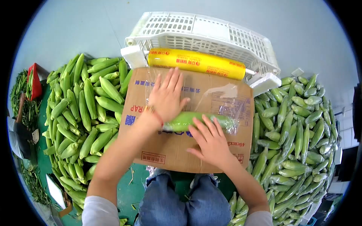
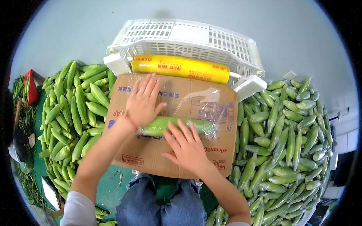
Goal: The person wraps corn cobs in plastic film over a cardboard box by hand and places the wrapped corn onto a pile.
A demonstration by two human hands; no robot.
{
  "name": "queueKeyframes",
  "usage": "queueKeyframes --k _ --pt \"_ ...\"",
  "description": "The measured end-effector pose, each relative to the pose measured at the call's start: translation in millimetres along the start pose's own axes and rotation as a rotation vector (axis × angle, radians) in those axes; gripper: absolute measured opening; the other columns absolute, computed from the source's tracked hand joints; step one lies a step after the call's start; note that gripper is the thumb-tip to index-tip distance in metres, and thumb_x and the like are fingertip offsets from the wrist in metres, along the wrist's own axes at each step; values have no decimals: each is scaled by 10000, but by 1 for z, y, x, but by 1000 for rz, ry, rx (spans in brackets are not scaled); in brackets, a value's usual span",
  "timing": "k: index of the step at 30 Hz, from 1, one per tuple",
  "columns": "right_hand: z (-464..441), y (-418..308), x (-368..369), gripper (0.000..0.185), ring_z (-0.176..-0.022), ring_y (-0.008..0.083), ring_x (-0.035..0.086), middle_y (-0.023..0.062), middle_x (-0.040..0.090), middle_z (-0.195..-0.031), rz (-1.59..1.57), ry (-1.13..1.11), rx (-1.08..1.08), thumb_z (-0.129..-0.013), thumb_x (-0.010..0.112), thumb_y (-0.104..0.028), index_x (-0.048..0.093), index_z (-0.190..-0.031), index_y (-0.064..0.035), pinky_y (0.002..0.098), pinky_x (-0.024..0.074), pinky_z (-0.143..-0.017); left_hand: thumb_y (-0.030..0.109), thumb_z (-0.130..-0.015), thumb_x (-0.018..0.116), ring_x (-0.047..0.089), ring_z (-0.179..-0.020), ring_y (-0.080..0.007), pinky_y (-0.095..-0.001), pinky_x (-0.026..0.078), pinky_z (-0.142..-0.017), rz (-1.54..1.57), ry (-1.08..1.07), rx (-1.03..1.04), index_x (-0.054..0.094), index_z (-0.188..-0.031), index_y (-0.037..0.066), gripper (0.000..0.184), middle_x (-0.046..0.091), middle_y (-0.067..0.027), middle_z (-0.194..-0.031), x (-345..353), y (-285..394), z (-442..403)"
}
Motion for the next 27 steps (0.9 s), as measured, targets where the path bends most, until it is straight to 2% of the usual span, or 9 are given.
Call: queueKeyframes --k 8,12,15,17,20,22,24,25,27 --pt "-62 38 37 689 -821 291 646 121 640 -935 -66 -156 -58 -642 797 -414 548 -1164 -41 401 531 -670 291 -774 733 418 -1306 -364 -371 376 -1085 146 -688 73 365 -1363 -108 801 371 -246 -1438 53 -14 -59" --pt "7 -18 2 660 -789 286 662 127 655 -890 -302 -326 -176 -671 765 -482 579 -1122 -39 371 540 -622 296 -796 716 453 -1278 -374 -386 394 -1070 133 -484 176 417 -1354 -75 734 370 -243 -1454 56 -15 -50" --pt "56 -36 -14 673 -763 305 667 145 657 -890 -501 -639 -99 -738 710 -530 558 -1182 -47 394 545 -648 280 -834 680 450 -1293 -360 -382 374 -1087 551 -406 68 498 -1323 -27 606 448 -222 -1414 27 -23 -45" --pt "74 -20 -19 696 -725 286 676 176 659 -922 -561 -649 150 -849 615 -556 470 -1311 -55 358 545 -608 300 -864 659 446 -1315 -344 -403 376 -1084 868 119 39 574 -1283 66 487 492 -205 -1386 -14 -24 -10" --pt "75 -12 3 682 -687 253 671 163 649 -910 -1610 -431 1118 -905 535 -557 431 -1335 -39 319 536 -565 218 -861 636 318 -1394 -400 -503 272 -1132 987 140 281 588 -1297 100 454 401 -211 -1465 -65 49 48" --pt "48 -37 8 845 -592 242 625 180 612 -852 -2140 -544 1012 -892 438 -676 323 -1398 -9 306 511 -484 196 -847 628 316 -1395 -405 -519 322 -1102 1193 291 105 477 -1406 160 580 380 -227 -1475 -37 42 56" --pt "24 -69 3 889 -520 209 584 173 589 -805 -2869 -612 769 -896 357 -723 282 -1417 -7 280 481 -430 177 -855 600 429 -1304 -385 -510 406 -1027 2299 271 -129 440 -1404 184 572 484 -218 -1350 -41 45 41" --pt "25 -74 6 878 -524 208 583 171 592 -821 -2850 -618 776 -889 359 -732 312 -1395 -16 282 482 -433 168 -860 586 486 -1258 -375 -506 449 -989 2848 222 -300 421 -1403 196 569 536 -214 -1287 -37 53 40" --pt "25 -77 15 858 -531 205 582 166 599 -852 -2799 -639 779 -877 361 -748 372 -1352 -34 287 484 -438 150 -878 545 563 -1069 -323 -473 498 -887 2869 117 -34 435 -1307 186 444 571 -159 -1074 -30 44 37"
Point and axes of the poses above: each hand's wrist, its own z-axis away from the middle knuckle, its own x-axis out of the palm, y = z × x, the point moved 6 cm from there along -z, towards the middle knuckle
